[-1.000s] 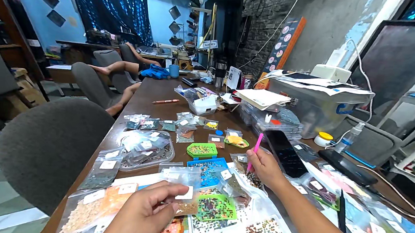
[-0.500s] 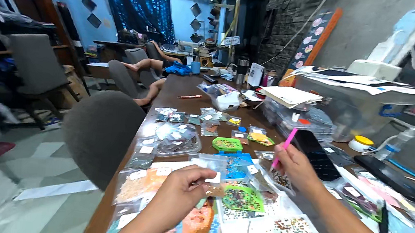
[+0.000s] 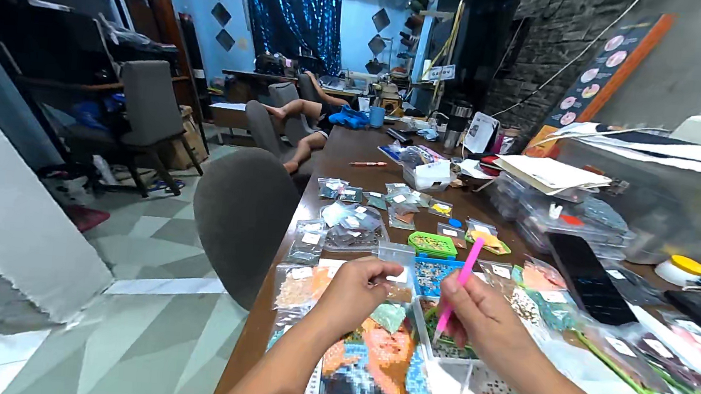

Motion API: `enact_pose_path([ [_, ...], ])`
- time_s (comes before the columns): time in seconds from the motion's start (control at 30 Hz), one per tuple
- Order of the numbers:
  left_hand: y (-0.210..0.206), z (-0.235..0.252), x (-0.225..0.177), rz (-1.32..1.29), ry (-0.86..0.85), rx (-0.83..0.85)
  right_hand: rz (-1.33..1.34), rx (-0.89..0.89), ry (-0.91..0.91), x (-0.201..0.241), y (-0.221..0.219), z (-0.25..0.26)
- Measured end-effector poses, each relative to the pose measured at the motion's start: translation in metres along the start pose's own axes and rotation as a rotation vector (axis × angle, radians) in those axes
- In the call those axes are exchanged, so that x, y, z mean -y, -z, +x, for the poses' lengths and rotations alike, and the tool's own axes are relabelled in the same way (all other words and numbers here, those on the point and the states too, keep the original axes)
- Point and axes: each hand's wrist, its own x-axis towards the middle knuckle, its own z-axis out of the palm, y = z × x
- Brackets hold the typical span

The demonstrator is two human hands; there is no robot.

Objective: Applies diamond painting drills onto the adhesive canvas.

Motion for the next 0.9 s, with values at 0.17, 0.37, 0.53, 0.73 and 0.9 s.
enact_pose_path([
  [0.17, -0.001, 0.002, 0.0, -0.02, -0.009, -0.001, 0.066, 0.04, -0.028, -0.001, -0.022, -0.008],
  [0.37, -0.002, 0.002, -0.004, -0.027, 0.002, 0.031, 0.074, 0.045, 0.032, -0.009, -0.027, -0.011],
  [0.53, -0.001, 0.001, -0.004, -0.025, -0.004, 0.027, 0.072, 0.046, 0.094, -0.015, -0.027, -0.016],
  [0.73, -0.002, -0.002, -0.008, -0.039, -0.011, 0.024, 0.081, 0.053, 0.179, -0.02, -0.026, -0.021],
  [0.9, -0.001, -0.002, -0.008, -0.039, -0.035, 0.024, 0.098, 0.098, 0.243, -0.023, -0.028, -0.022],
])
